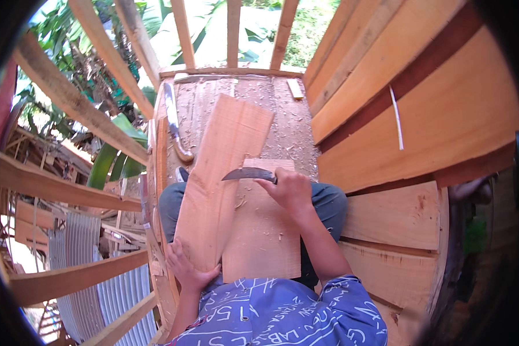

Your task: The person sits cross-legged on a wooden floor and carves a rectangular piece of light-colored wood using a curved knife. They hold the wood with their left hand and use the knife in their right hand to shave off thin strips of wood, shaping the edges and surface of the plank.

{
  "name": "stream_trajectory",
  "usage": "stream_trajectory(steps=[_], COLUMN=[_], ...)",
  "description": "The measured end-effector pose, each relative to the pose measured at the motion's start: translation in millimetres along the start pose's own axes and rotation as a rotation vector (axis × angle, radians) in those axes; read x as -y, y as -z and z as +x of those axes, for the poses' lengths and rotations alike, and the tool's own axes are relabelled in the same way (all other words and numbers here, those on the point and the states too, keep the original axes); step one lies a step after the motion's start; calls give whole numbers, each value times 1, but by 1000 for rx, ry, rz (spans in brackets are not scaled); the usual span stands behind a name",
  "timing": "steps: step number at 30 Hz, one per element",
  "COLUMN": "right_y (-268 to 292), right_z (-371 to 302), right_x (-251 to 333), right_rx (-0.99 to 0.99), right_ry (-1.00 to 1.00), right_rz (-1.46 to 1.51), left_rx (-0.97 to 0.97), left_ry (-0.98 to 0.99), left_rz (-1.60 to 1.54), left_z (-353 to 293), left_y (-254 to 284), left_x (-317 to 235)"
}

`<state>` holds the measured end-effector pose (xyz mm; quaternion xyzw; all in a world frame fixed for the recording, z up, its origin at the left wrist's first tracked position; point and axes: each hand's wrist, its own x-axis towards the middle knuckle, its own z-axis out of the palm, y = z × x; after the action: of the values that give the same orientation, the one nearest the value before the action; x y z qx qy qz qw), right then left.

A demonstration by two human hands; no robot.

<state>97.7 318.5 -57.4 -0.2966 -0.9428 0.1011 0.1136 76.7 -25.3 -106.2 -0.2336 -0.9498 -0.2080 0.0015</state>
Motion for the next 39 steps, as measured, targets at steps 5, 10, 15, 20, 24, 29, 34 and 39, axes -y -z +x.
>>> stream_trajectory(steps=[5, 10, 15, 20, 24, 29, 34, 39], right_y=[-4, -1, 4, 3, 3, 13, 23, 49], right_z=[6, 14, 15, 18, 8, -21, -56, -34], right_x=[1, 1, 7, 3, 1, 8, 17, 3], right_rx=[-85, -90, -68, -116, 10, -39, 25, -2], right_ry=[36, 17, -33, -135, -202, -104, 108, -62], right_rz=[-18, -2, 5, 68, 150, 244, 217, 196], left_rx=[-51, -63, -56, -43, 9, -2, -58, -49], left_ry=[-56, -51, -37, -36, 20, 4, -137, -102], left_rz=[-1, -33, -28, -19, 21, -132, -179, -106], left_z=[0, 1, 1, 4, 0, -5, -6, -12], left_y=[1, 0, -1, -1, -5, -3, -1, 18], left_x=[1, -2, -2, -1, 0, 6, 13, 2])
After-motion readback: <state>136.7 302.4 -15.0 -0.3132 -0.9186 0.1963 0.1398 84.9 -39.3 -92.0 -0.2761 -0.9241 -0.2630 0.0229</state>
